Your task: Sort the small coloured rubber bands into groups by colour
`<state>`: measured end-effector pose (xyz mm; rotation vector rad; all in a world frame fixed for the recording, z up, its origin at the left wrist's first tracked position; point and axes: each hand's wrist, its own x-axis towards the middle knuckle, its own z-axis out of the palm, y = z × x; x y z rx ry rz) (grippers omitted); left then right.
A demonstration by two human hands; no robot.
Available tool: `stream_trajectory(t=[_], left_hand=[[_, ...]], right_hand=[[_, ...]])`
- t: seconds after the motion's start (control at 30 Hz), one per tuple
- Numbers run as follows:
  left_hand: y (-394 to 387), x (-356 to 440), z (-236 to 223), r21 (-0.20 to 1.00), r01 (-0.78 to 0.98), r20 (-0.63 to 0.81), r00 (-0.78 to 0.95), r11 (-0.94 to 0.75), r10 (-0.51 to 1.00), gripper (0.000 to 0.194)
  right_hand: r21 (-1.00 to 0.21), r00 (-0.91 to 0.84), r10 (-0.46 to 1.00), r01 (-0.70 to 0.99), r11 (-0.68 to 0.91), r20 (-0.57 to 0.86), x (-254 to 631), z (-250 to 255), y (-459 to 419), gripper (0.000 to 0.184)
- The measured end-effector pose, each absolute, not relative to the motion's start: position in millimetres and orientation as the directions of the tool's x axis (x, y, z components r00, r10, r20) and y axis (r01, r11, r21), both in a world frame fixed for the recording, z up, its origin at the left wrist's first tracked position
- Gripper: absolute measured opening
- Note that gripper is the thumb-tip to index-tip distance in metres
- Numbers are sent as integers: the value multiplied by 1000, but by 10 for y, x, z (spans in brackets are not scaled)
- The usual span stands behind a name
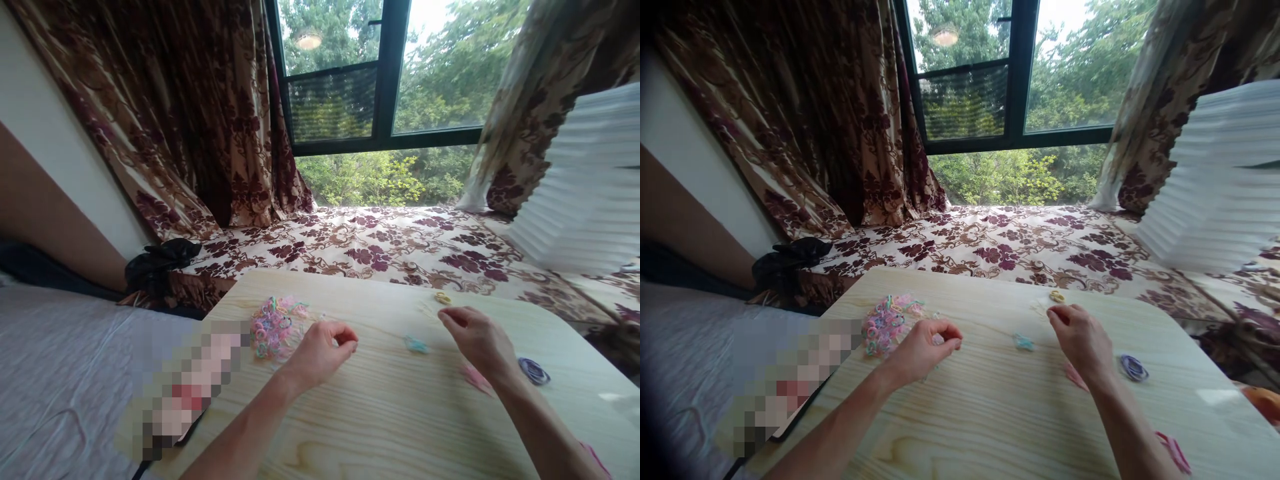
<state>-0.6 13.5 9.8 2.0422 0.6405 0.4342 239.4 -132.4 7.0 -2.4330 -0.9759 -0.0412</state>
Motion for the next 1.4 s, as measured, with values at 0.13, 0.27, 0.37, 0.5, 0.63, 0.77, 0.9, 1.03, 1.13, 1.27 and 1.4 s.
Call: stream_trajectory(t=[0.13,0.27,0.37,0.5,0.63,0.77,0.9,1.03,1.13,1.27,1.4], left_hand=[[127,-4,91,856,257,62,810,-448,584,18],[119,-1,94,852,257,72,805,-456,588,16],[122,3,87,850,258,80,798,-459,598,16],[126,13,64,859,257,87,779,-442,620,16],[119,27,59,883,253,80,749,-395,658,20],[101,32,86,898,240,73,744,-368,664,22],[86,26,107,898,226,89,746,-377,660,22],[78,19,110,901,222,81,757,-372,648,21],[69,22,107,904,212,80,769,-371,634,21],[75,34,95,906,209,78,772,-369,631,21],[126,28,94,892,249,74,742,-377,667,22]], right_hand=[[-303,750,639,658,-690,172,2382,56,-1327,35],[-218,734,661,678,-702,153,2359,38,-1314,37],[-232,730,667,681,-694,148,2416,37,-1352,38],[-324,736,637,675,-663,228,2437,82,-1359,39],[-587,590,748,734,-341,303,2173,123,-1207,34],[-726,363,886,686,-46,288,1753,121,-1043,31],[-767,304,913,641,15,272,1503,96,-996,27],[-779,295,920,626,19,260,1432,70,-991,24],[-776,281,921,630,36,271,1401,64,-978,24],[-743,273,919,669,29,283,1492,72,-982,26],[-636,453,825,756,-154,338,1898,67,-1094,29]])
